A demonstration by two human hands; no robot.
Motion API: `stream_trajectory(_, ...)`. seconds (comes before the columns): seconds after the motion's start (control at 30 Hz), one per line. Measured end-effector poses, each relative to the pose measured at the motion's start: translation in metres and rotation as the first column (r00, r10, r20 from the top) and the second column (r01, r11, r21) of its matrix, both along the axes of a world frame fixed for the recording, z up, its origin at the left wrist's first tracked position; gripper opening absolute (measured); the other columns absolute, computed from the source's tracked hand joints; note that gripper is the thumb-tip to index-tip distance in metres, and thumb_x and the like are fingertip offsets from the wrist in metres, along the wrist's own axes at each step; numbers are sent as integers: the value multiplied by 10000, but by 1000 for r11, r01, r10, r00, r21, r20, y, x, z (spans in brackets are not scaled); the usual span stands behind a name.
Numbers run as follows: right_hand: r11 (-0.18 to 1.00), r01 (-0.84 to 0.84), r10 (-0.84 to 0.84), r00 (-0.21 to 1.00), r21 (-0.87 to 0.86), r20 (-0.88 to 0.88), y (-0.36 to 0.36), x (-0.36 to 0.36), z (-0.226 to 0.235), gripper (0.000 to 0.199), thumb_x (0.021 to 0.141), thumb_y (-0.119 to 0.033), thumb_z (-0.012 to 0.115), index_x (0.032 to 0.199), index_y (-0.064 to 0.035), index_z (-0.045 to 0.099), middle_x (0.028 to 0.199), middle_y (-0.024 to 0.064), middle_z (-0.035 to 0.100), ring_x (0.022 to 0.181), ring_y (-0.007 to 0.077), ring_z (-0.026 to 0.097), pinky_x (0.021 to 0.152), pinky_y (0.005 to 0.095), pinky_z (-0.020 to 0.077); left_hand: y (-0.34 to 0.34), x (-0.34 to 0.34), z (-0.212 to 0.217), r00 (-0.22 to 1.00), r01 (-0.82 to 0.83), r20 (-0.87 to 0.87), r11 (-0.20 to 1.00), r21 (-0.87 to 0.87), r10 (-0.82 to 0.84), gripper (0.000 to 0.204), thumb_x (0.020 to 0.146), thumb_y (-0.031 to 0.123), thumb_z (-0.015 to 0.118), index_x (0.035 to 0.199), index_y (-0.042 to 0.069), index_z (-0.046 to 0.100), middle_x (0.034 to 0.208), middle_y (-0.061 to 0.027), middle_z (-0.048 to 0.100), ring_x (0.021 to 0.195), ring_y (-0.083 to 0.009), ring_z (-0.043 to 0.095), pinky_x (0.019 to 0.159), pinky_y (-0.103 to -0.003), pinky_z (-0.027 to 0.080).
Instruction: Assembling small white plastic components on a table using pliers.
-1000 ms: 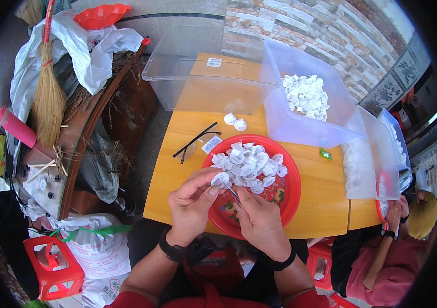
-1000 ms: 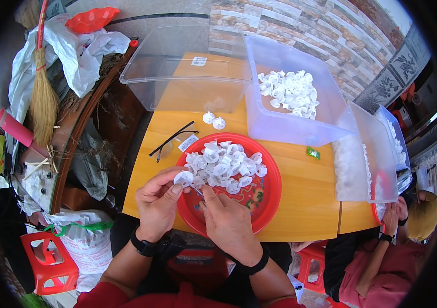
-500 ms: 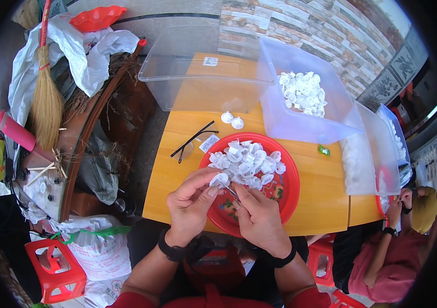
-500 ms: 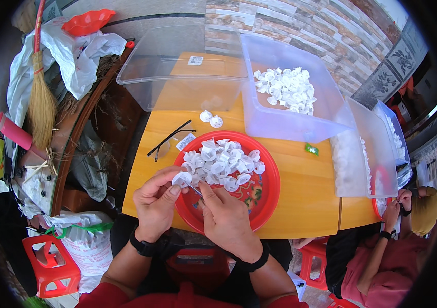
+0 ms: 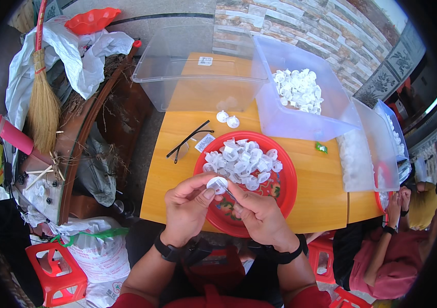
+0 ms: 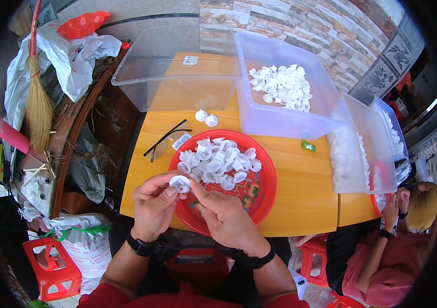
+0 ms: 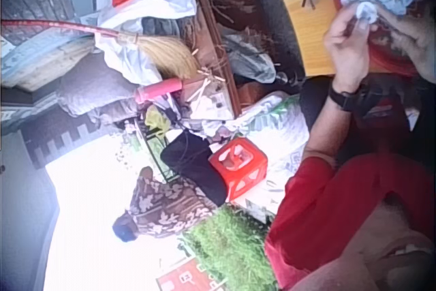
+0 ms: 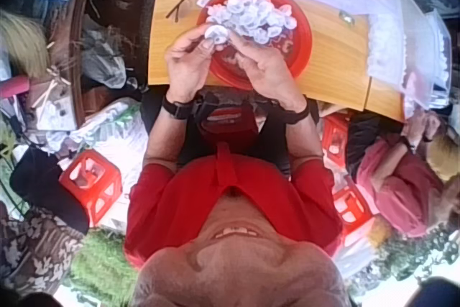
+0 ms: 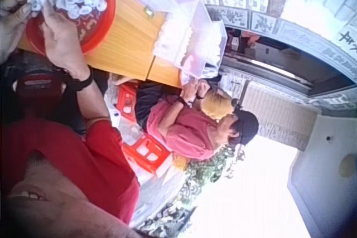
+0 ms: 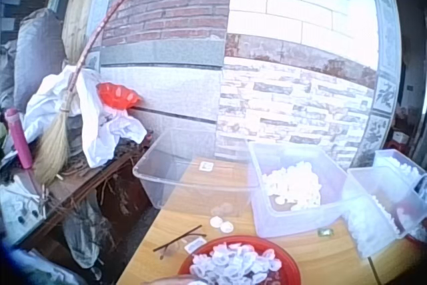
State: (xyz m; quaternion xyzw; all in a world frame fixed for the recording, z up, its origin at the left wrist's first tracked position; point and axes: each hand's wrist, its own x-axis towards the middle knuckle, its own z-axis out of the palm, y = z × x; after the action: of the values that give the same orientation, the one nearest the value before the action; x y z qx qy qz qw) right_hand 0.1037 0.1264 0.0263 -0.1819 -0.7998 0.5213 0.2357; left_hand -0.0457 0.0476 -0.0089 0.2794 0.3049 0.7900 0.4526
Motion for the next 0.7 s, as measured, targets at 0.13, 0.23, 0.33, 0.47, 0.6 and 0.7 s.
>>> stream_trajectory(0.13, 987, -5, 18, 997, -161, 78, 1, 4, 5, 497, 849, 34, 478, 1332, -64, 414, 710, 70, 526, 688, 118, 540, 662, 240, 452, 0, 0, -2, 999, 13, 30, 1000, 0, -13, 260, 843, -37, 556, 1102, -46, 574, 1070, -152, 606, 901, -183, 602, 791, -300, 497)
stream_trajectory(0.23, 919, 31, 22, 991, -392, 130, -1, 1, 16, 470, 852, 31, 474, 1314, -50, 436, 695, 52, 530, 682, 82, 523, 648, 212, 439, 0, -1, -3, 998, 24, 66, 1000, -15, -23, 271, 839, -59, 553, 1109, -34, 577, 1060, -137, 614, 912, -180, 612, 799, -301, 513)
stream_trajectory(0.33, 903, 154, -63, 971, -401, 231, -4, 0, 14, 427, 851, 18, 480, 1276, -24, 470, 745, 93, 599, 701, 109, 583, 644, 230, 455, 2, 0, -1, 995, 5, 98, 999, -37, -1, 266, 840, -48, 554, 1105, -43, 573, 1040, -150, 620, 900, -195, 614, 794, -307, 510)
stream_trajectory(0.47, 982, 188, -184, 975, -26, 125, -7, 1, 5, 368, 816, 17, 513, 1185, 20, 521, 841, 168, 643, 776, 221, 650, 661, 291, 487, 3, -1, -1, 994, -33, 104, 999, -41, 38, 264, 839, -33, 561, 1102, -51, 569, 1031, -164, 621, 886, -208, 616, 789, -307, 509)
stream_trajectory(0.6, 978, 185, -198, 966, 91, 166, -8, 0, 8, 336, 787, 26, 535, 1123, 34, 543, 855, 192, 632, 778, 302, 640, 675, 349, 495, 3, 0, -2, 997, -37, 70, 998, -52, 41, 262, 837, -38, 562, 1098, -49, 572, 1032, -167, 620, 887, -210, 617, 790, -310, 512)
stream_trajectory(0.7, 971, 205, -224, 961, 126, 161, -9, -1, 7, 328, 789, 18, 546, 1117, 33, 546, 852, 194, 623, 768, 327, 626, 662, 375, 489, 3, 2, -1, 997, -48, 53, 997, -64, 52, 259, 835, -41, 564, 1094, -53, 572, 1035, -169, 619, 889, -212, 618, 792, -311, 514)
